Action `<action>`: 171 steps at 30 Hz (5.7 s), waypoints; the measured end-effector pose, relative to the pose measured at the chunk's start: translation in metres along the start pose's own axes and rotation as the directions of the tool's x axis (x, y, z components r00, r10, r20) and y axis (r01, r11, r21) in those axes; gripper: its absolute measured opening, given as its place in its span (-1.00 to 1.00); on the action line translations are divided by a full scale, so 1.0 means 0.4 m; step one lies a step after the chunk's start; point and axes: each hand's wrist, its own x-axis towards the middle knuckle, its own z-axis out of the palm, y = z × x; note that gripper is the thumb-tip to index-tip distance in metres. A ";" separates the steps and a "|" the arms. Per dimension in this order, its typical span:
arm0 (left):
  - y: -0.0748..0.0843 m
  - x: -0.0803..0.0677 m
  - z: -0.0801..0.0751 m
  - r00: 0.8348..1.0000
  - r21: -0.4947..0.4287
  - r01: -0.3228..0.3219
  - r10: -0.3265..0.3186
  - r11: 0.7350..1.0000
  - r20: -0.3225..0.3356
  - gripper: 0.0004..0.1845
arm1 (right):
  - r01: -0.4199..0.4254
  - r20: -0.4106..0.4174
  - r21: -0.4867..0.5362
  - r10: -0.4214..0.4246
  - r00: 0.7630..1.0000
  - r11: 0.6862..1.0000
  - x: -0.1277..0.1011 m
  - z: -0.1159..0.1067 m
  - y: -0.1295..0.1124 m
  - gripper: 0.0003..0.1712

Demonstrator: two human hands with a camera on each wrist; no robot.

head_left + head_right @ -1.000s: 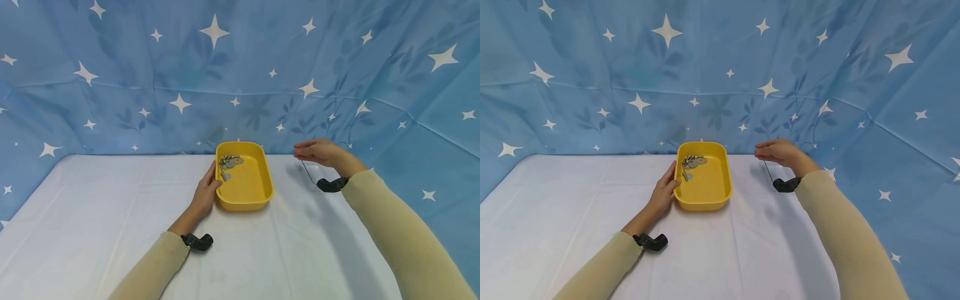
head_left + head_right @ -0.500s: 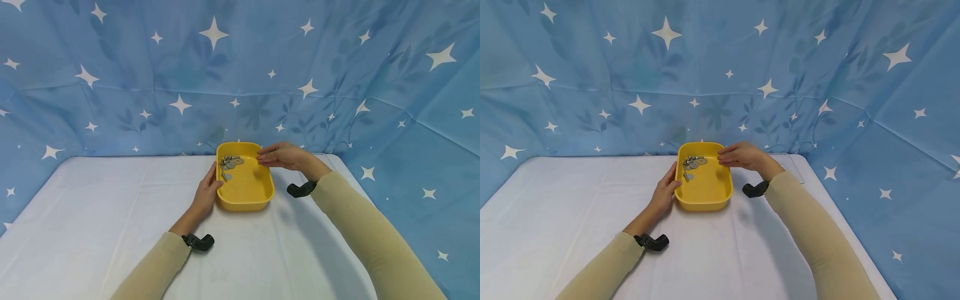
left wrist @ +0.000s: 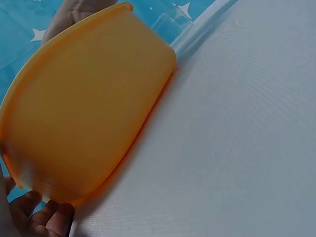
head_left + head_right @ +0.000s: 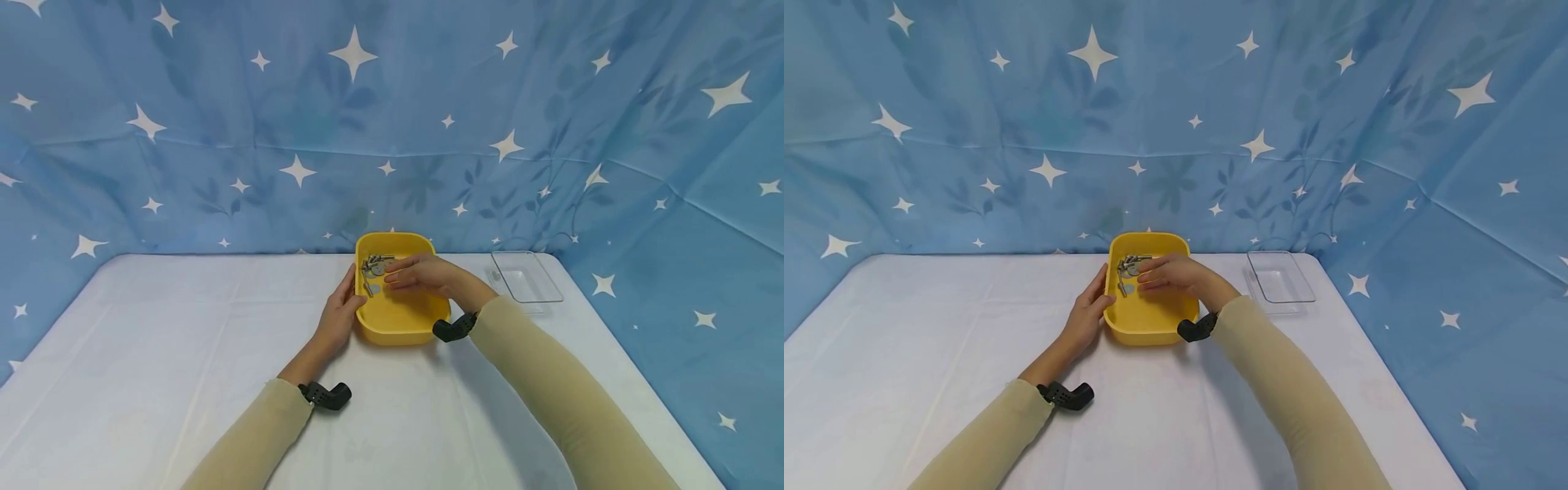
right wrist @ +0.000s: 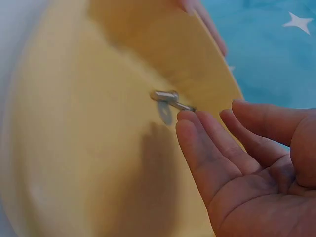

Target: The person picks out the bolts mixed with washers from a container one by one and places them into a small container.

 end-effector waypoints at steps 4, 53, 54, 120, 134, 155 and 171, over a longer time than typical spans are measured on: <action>-0.003 0.005 -0.002 1.000 0.001 0.010 -0.010 1.000 0.012 -0.23 | -0.009 -0.006 -0.008 0.009 1.000 1.000 0.017 0.026 0.011 -0.49; -0.004 -0.001 0.003 0.999 0.041 -0.044 0.045 0.998 -0.021 -0.23 | 0.064 -0.147 0.113 -0.047 0.988 0.992 0.098 0.123 0.047 -0.53; -0.004 -0.001 0.004 0.999 0.042 -0.048 0.049 0.998 -0.021 -0.23 | 0.069 -0.159 0.108 -0.051 0.986 0.992 0.100 0.125 0.047 -0.54; 0.044 -0.007 0.001 0.999 0.027 0.049 -0.049 0.998 0.014 -0.23 | 0.128 -0.134 -0.050 -0.134 0.982 0.990 -0.139 -0.257 0.015 -0.38; 0.068 -0.018 -0.006 0.999 0.026 0.043 -0.044 0.999 0.021 -0.24 | 0.059 -0.233 -0.137 -0.090 0.968 0.989 -0.198 -0.391 0.067 -0.34; -0.011 0.005 -0.010 1.000 0.003 0.019 -0.019 1.000 -0.011 -0.22 | -0.070 -0.353 -0.290 -0.039 0.935 0.954 -0.178 -0.461 0.171 -0.37; -0.013 0.009 0.005 0.999 0.001 0.023 -0.023 1.000 -0.026 -0.23 | -0.186 -0.504 -0.322 -0.002 0.864 0.929 -0.155 -0.445 0.202 -0.45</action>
